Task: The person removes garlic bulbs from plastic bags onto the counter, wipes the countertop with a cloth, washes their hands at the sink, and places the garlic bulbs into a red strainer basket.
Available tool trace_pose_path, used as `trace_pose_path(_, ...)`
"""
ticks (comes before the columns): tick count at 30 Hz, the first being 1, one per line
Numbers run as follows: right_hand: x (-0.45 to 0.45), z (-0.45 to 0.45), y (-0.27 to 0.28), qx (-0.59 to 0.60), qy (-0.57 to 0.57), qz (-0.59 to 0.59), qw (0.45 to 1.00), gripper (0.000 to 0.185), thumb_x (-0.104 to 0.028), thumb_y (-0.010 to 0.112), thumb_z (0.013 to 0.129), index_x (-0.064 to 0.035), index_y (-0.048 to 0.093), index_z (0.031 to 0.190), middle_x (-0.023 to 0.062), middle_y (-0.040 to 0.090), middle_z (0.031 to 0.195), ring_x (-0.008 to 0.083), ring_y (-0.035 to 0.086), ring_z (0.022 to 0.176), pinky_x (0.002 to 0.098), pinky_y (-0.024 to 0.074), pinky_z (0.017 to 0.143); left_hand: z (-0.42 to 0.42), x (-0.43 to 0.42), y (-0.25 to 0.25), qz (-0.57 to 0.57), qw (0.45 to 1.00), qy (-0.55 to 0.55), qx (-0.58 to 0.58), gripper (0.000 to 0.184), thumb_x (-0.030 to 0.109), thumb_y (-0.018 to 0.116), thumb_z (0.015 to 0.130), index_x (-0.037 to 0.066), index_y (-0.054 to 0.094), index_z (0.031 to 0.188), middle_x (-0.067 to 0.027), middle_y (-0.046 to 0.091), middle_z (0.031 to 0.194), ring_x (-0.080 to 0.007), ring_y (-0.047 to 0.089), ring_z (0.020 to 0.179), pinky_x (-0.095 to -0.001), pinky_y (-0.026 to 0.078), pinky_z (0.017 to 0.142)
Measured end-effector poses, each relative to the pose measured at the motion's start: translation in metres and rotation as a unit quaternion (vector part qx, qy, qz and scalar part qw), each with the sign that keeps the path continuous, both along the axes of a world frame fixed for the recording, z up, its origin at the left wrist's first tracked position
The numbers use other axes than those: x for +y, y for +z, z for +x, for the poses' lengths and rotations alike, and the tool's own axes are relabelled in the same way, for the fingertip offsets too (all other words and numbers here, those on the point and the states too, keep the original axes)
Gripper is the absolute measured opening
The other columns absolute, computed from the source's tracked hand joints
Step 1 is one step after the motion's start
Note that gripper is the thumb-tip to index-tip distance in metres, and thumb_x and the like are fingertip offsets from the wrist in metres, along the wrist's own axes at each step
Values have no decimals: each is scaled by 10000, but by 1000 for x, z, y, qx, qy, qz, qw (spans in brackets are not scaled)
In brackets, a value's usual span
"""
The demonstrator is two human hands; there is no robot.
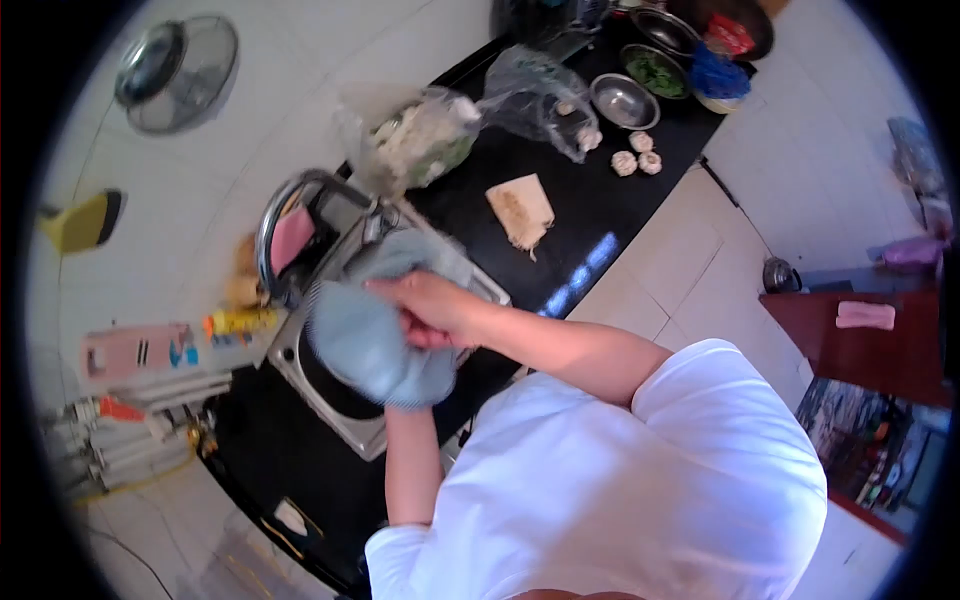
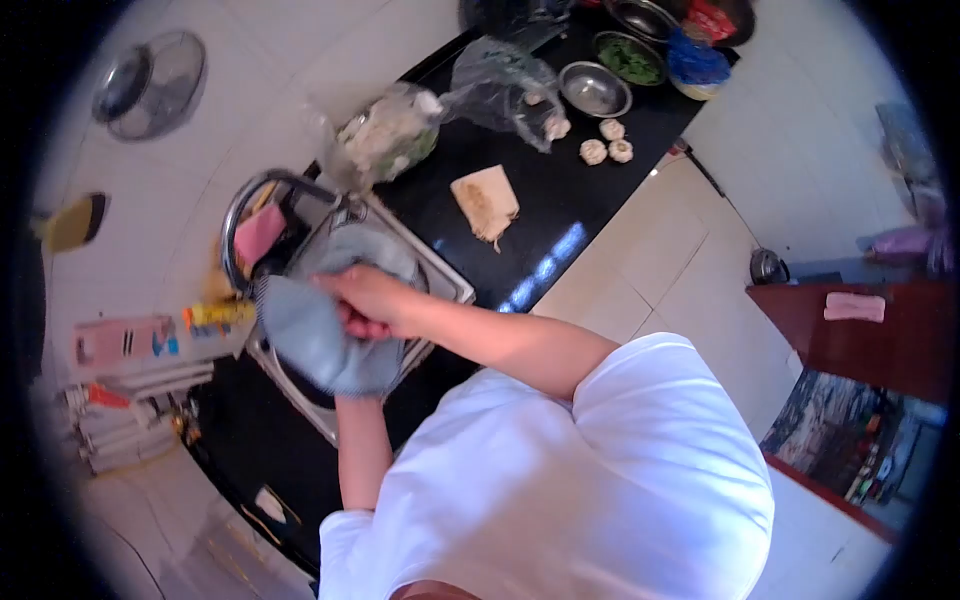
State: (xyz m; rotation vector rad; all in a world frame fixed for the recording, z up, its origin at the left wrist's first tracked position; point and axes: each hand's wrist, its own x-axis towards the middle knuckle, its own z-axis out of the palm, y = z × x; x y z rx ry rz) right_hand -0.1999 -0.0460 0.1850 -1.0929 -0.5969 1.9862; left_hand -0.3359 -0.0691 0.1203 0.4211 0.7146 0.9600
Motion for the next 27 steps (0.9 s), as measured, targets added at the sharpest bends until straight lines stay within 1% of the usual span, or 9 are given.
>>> trace_pose_path(1,-5,-12,-15,19,-43,-61,997,305,-318,472,983,-53,623,969,41,595,710,123,562,533,264,446,472,4,1,-1,2,999,25,22,302,366,546,947,115,587,1110,13,592,898,-84,541,706,-246,446,580)
trace_pose_path(3,-15,-28,-38,144,-145,54,977,278,-275,515,957,-32,587,1072,59,632,811,176,622,711,322,506,618,9,18,-16,45,990,89,100,320,302,561,941,65,584,1155,-28,617,1038,-142,595,894,-286,491,739)
trace_pose_path(5,-16,-45,-84,-140,-190,330,914,250,-212,551,917,-21,582,1076,94,650,885,235,633,821,367,504,704,24,14,28,4,991,132,29,339,284,541,950,40,575,1183,-58,618,1104,-172,598,995,-310,491,840)
trace_pose_path(7,-20,-55,-96,-286,-194,448,824,256,-172,585,880,-12,580,1080,121,657,938,270,636,893,389,503,762,23,11,37,-13,988,156,16,337,280,524,961,46,571,1198,-66,615,1124,-188,595,1020,-326,470,900)
trace_pose_path(12,-25,-60,-62,-357,-154,425,817,332,-128,662,791,4,581,1085,171,649,1022,299,623,976,391,498,840,18,18,2,13,972,224,-75,361,307,492,977,65,547,1239,-69,596,1178,-209,570,1085,-347,441,960)
trace_pose_path(15,-23,-55,-21,-532,63,347,769,355,-117,692,733,5,590,1051,204,636,981,349,610,939,436,494,807,19,11,-15,15,975,199,-99,342,294,469,987,70,540,1234,-66,588,1187,-203,561,1098,-344,442,957)
trace_pose_path(19,-37,-44,-4,-527,-48,544,651,170,-125,665,742,-34,621,878,127,592,801,332,583,861,427,476,761,-2,1,-32,31,991,109,-65,318,277,437,1000,76,531,1228,-63,577,1200,-194,549,1116,-340,444,953)
trace_pose_path(25,-26,-35,-42,-401,52,572,714,208,-232,600,849,-39,671,882,124,631,876,261,611,893,381,472,761,-32,-9,-126,167,967,16,191,289,252,389,1019,85,517,1217,-58,560,1219,-181,530,1142,-334,447,947)
trace_pose_path(27,-17,-34,-55,-287,11,439,852,239,-276,571,897,-60,671,921,102,651,915,234,623,913,375,480,771,-23,-10,-117,212,933,-8,289,268,246,408,1008,79,528,1179,-62,569,1173,-187,543,1098,-334,457,915)
